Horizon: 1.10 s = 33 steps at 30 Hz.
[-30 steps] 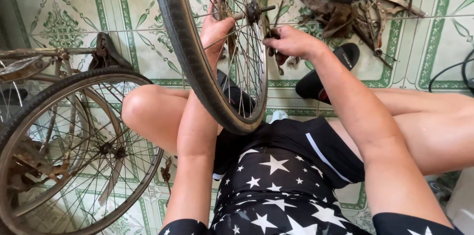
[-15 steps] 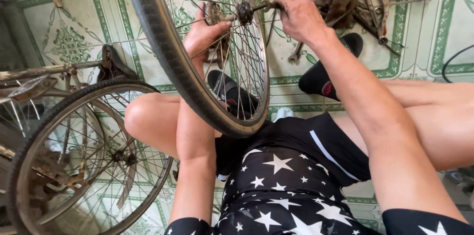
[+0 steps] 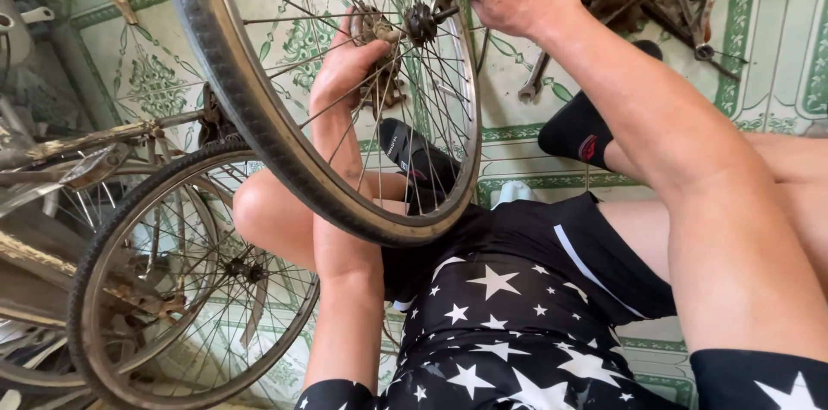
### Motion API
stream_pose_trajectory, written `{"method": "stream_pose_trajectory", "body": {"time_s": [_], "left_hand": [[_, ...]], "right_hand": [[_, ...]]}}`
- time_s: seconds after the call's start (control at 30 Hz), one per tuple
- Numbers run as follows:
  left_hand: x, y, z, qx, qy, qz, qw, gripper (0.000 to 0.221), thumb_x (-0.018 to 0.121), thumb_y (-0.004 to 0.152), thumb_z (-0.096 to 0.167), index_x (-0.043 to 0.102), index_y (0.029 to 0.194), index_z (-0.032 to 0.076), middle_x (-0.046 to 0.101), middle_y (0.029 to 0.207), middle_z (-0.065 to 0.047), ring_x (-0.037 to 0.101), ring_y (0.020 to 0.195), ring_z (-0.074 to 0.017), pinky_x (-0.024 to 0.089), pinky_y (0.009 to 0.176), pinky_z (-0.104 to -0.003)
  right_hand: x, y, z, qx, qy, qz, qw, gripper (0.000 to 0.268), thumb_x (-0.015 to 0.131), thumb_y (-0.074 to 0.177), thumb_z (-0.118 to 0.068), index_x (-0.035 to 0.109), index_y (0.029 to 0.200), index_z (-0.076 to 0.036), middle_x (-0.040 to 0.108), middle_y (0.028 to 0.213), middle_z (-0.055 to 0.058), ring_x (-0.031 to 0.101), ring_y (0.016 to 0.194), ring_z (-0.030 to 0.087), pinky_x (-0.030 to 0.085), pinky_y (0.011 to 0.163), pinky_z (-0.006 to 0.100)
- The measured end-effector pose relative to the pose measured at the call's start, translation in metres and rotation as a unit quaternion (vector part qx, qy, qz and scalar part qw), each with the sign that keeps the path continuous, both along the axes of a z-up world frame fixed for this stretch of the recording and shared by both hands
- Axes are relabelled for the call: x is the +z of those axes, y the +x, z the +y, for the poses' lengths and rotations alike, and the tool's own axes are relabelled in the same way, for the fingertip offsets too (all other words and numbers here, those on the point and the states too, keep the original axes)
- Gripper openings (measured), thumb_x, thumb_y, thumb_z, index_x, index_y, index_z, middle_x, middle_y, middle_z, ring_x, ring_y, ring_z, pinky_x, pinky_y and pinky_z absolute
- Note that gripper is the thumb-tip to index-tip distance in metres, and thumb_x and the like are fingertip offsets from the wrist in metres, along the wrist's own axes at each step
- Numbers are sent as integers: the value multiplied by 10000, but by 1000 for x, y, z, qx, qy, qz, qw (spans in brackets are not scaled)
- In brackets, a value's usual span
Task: The person works on the hub and axle assembly of a bicycle wheel while sitting on a tiled floor. They use a tool to manipulate small metal components near the center of the wheel spokes.
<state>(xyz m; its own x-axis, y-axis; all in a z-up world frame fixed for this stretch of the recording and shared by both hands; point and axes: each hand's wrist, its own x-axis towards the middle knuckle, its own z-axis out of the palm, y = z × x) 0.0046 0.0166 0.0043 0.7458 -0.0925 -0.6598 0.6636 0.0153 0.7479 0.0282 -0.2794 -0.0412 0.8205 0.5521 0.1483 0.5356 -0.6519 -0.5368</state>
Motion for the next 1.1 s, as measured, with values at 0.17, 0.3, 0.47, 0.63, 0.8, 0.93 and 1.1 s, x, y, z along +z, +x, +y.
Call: {"method": "stream_pose_trajectory", "body": {"time_s": [0.17,0.3,0.47,0.63,0.8,0.93,1.1], "left_hand": [[2,0,-1,-4,27,1,1000,946,669,821,-71,188,1623,77,719,1112,-154,704,849,-201,613,711,-334],[-1,-1,0,-12,55,-3,998,950,665,834,-42,158,1626,91,713,1110,-144,688,818,-195,604,694,-332],[-19,-14,-4,46,27,-60,997,826,671,875,29,258,1590,62,676,1073,-117,656,828,-189,578,685,-327],[-20,-29,-16,119,-48,-113,985,757,708,910,89,352,1576,35,644,1065,-111,603,843,-176,529,697,-307],[-16,-21,-16,86,-20,-111,990,786,758,857,48,370,1540,29,654,1054,-105,638,858,-176,568,713,-327],[-19,-30,-22,139,-113,-143,973,791,724,848,30,297,1513,64,671,986,-110,642,817,-185,542,693,-322],[-36,-18,-23,29,22,-154,987,612,748,911,40,472,1449,-50,605,919,-78,573,772,-166,520,676,-322]], "right_hand": [[-3,5,4,22,28,-40,999,297,721,973,-117,731,1270,-105,648,1168,125,640,1082,323,541,881,432],[-6,1,10,22,1,-55,998,353,703,946,-138,709,1299,-129,669,1079,112,666,1019,310,562,850,430],[14,-31,27,-14,-15,334,942,405,583,1008,-178,625,1410,-159,641,751,120,629,684,292,526,647,444],[37,-36,22,-27,-4,328,944,450,603,972,-190,628,1414,-108,666,729,177,608,620,241,487,662,407],[40,-45,32,-82,46,468,879,406,652,940,-178,631,1320,-37,742,824,131,709,697,215,553,685,380],[33,-47,30,-107,214,612,754,302,687,906,-119,664,1081,126,727,831,157,690,632,257,582,603,421],[36,-50,30,-113,200,573,787,207,673,925,-75,641,1051,86,728,867,186,708,661,244,603,574,408]]}}
